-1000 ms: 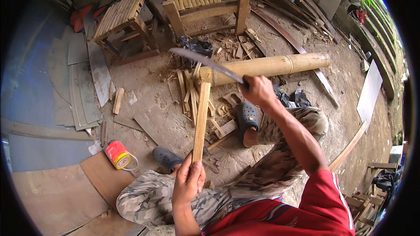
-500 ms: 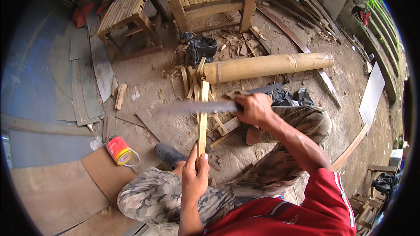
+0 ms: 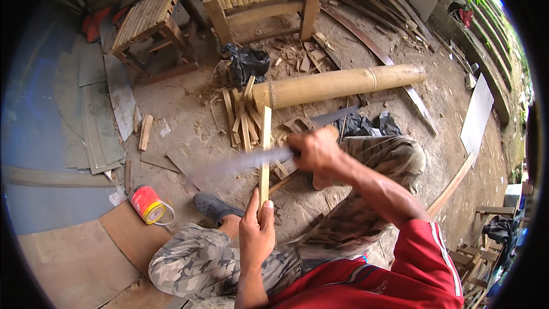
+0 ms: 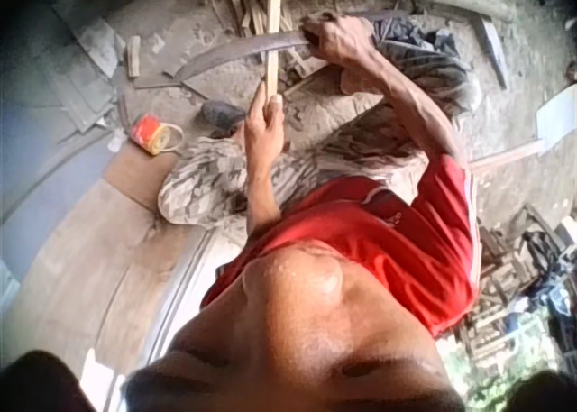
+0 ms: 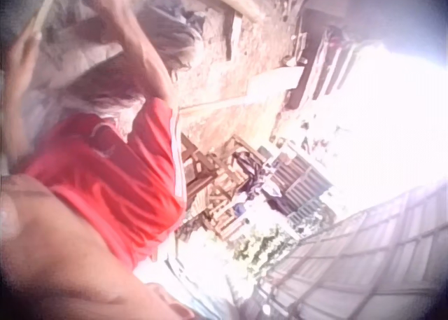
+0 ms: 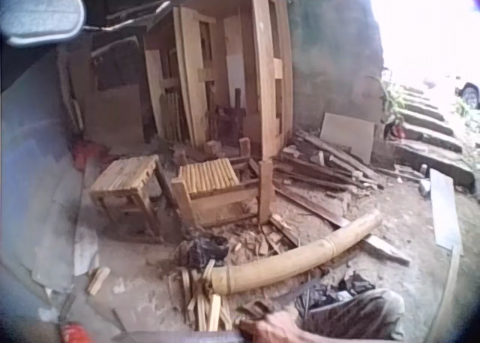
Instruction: The person sits on the floor and uses a machete to shave and shape a thin bamboo stick. They repeatedly scrape the surface to smooth and thin the piece, then place it on a nearby bamboo stool.
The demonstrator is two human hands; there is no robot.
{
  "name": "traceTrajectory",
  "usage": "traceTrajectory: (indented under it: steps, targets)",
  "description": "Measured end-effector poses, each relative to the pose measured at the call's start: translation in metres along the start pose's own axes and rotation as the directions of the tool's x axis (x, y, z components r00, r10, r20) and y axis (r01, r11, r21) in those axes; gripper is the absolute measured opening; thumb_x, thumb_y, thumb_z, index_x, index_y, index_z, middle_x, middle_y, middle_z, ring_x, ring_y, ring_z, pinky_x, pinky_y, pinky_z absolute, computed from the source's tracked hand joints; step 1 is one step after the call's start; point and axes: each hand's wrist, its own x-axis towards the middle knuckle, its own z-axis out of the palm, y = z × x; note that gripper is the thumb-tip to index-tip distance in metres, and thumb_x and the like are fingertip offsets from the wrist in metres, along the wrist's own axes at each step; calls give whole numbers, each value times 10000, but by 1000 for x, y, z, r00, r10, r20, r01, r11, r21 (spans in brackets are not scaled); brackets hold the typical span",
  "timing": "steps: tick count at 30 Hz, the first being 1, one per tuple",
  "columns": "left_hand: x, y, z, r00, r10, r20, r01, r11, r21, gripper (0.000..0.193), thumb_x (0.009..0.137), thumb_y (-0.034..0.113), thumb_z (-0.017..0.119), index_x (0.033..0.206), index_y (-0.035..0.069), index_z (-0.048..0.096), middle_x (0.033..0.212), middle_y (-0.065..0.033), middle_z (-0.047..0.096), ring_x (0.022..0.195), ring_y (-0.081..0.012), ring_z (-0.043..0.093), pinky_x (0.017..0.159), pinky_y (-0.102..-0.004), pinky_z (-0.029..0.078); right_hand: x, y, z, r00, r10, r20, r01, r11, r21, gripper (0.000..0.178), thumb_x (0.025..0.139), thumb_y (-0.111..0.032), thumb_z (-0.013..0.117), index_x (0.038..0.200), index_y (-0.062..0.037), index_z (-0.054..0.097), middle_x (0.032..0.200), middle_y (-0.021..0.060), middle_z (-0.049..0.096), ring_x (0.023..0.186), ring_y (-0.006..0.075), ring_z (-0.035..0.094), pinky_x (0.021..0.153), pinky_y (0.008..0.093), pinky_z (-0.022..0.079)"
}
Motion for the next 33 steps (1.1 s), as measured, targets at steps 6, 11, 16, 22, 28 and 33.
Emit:
traceTrajectory:
  steps: [6, 11, 16, 22, 28, 33]
  targets:
    - [2, 10, 3, 1000, 5, -24, -3, 994, 105, 477, 1014, 226, 547, 1383, -62, 461, 639, -60, 458, 564, -108, 408, 517, -296, 383, -5, 1, 17, 997, -78, 10, 78, 996, 48, 92, 733, -227, 669, 755, -153, 620, 596, 38, 607, 460, 220, 560, 462, 416, 475]
    - [1, 3, 5, 999, -2, -33, 8, 983, 181, 474, 1009, 216, 550, 1376, -71, 466, 654, -110, 544, 566, -134, 450, 531, -314, 403, 4, -3, 13, 981, 136, 141, -122, 987, -100, 87, 758, -225, 651, 797, -147, 644, 595, 75, 627, 439, 277, 553, 415, 432, 446]
    - [-4, 3, -1, 1000, -19, -7, 20, 991, 129, 463, 1005, 199, 552, 1393, -40, 465, 672, -134, 531, 576, -134, 462, 544, -307, 421, 15, 28, 13, 993, 120, -13, -121, 991, -62, 103, 809, -232, 633, 841, -143, 674, 569, 44, 612, 454, 218, 578, 429, 390, 479]
    - [-2, 3, 0, 1000, -15, -11, 16, 990, 139, 462, 1005, 214, 553, 1396, -19, 472, 663, -120, 519, 565, -132, 462, 550, -296, 427, 9, 18, 13, 974, 172, 147, -158, 982, -104, 106, 826, -218, 604, 843, -148, 682, 617, 34, 626, 537, 221, 617, 484, 405, 499]
    - [0, 5, -1, 997, 71, -16, -62, 948, 313, 455, 1005, 209, 535, 1408, 9, 467, 906, -247, 661, 694, -278, 655, 625, -361, 494, 5, 14, 16, 997, -64, -32, 64, 998, -5, 113, 734, -245, 672, 778, -142, 656, 591, 45, 628, 490, 264, 596, 482, 411, 481]
    - [17, 3, -6, 995, 95, 8, -94, 967, 238, 453, 1005, 179, 515, 1427, 28, 446, 1114, -295, 639, 917, -364, 689, 737, -389, 528, 16, 23, 8, 997, 73, -12, -73, 997, -40, 157, 743, -239, 657, 814, -99, 661, 644, 130, 652, 565, 341, 641, 550, 453, 513]
